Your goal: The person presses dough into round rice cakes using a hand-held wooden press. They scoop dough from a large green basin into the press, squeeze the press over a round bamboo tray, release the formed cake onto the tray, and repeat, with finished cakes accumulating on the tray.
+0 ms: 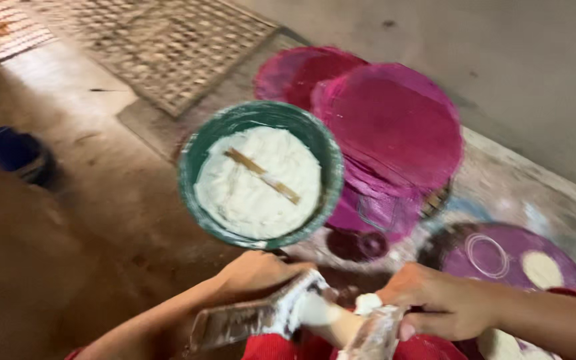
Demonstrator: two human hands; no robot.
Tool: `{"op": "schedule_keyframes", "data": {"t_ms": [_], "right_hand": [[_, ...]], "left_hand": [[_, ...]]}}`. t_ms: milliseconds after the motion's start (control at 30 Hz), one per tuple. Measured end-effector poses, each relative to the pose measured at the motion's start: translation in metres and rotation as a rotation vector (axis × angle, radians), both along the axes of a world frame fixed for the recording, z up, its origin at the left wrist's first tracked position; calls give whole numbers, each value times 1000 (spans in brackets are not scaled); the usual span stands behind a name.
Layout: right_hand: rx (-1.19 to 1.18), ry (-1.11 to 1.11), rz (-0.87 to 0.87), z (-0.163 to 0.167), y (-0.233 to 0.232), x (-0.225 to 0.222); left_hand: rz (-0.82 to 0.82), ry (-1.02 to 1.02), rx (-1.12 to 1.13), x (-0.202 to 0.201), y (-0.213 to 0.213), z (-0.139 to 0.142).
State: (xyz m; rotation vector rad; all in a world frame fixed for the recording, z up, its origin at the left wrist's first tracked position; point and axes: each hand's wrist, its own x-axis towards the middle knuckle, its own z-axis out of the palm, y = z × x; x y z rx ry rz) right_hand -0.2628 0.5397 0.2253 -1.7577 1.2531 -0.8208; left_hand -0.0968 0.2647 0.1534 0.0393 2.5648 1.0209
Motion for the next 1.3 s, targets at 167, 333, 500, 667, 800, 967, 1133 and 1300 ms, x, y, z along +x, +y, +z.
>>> {"op": "schedule_keyframes", "data": {"t_ms": [167, 333, 500, 667, 800, 967, 1133, 1300], "right_hand": [[-368, 594, -96, 13, -76, -53], [-911, 1394, -46, 32, -184, -107], [-795, 1126, -663, -34, -273, -101], [149, 842, -605, -148, -324, -78], [204, 946, -556, -194, -334, -98], [97, 940, -601, -164, -361, -136], [44, 1026, -525, -137, -441, -123], [48, 1074, -353, -145, -475, -105]], "left_hand": [[318, 119, 818, 48, -129, -10], [-21, 4, 1515, 30, -158, -44], [613, 302, 1342, -13, -176, -90], [820, 1125, 465, -29, -243, -107], [977, 1139, 435, -39, -258, -123], [1100, 1178, 309, -51, -266, -140], [1128, 1196, 337, -52, -274, -146], [1171, 1199, 342, -52, -276, -143]]}}
